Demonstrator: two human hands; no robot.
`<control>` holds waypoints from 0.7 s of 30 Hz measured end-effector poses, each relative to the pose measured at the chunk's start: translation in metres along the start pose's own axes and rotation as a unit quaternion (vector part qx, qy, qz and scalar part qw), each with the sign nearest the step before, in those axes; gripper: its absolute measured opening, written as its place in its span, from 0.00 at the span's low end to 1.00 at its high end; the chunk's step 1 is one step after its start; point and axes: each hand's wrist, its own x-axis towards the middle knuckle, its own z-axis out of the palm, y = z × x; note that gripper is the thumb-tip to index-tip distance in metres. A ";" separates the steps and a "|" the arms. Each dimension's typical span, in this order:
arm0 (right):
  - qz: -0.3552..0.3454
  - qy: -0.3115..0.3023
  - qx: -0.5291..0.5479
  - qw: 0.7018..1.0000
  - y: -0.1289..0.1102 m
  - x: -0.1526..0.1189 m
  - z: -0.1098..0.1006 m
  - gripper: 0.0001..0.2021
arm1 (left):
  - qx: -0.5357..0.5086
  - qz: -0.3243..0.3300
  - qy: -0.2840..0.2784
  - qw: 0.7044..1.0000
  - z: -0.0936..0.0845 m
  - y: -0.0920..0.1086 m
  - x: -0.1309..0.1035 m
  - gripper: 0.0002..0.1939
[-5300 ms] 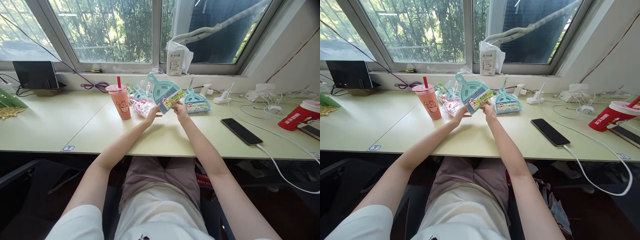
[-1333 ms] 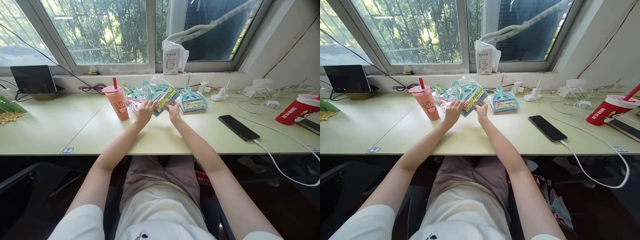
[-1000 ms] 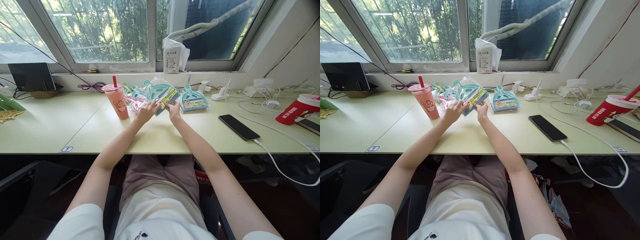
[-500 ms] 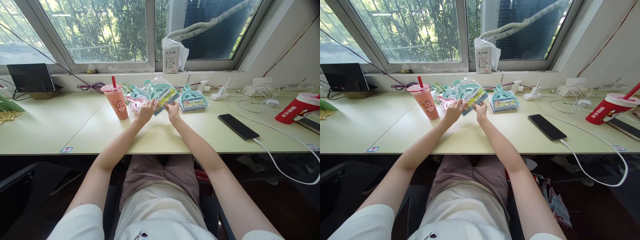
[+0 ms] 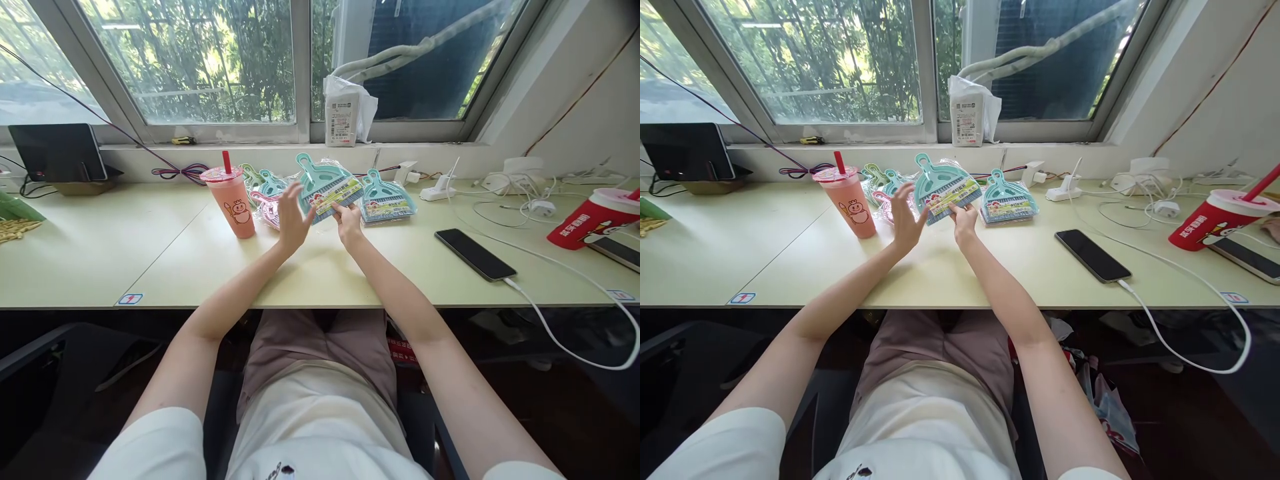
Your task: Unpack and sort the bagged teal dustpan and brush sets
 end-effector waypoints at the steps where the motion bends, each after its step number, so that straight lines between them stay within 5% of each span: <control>1: 0.004 -0.002 0.003 1.000 0.000 0.000 0.000 0.19 | -0.027 -0.034 0.056 0.997 0.000 -0.003 0.003 0.33; 4: 0.014 -0.012 0.010 1.000 0.000 -0.001 0.000 0.17 | -0.148 -0.166 0.101 0.970 0.000 -0.013 0.015 0.37; 7: 0.018 -0.031 0.006 0.999 0.003 -0.002 0.002 0.15 | -0.300 -0.272 -0.027 0.914 0.002 -0.018 0.020 0.32; 10: 0.013 -0.037 0.003 0.999 0.004 -0.003 0.004 0.15 | -0.386 -0.291 -0.100 0.870 0.007 -0.017 0.016 0.24; 16: -0.016 -0.050 -0.005 0.999 0.000 0.003 -0.001 0.23 | -0.408 -0.320 -0.179 0.836 0.012 -0.012 0.004 0.24; 21: -0.022 -0.065 -0.022 0.997 0.005 0.008 -0.005 0.24 | -0.403 -0.320 -0.126 0.848 0.012 -0.011 0.005 0.24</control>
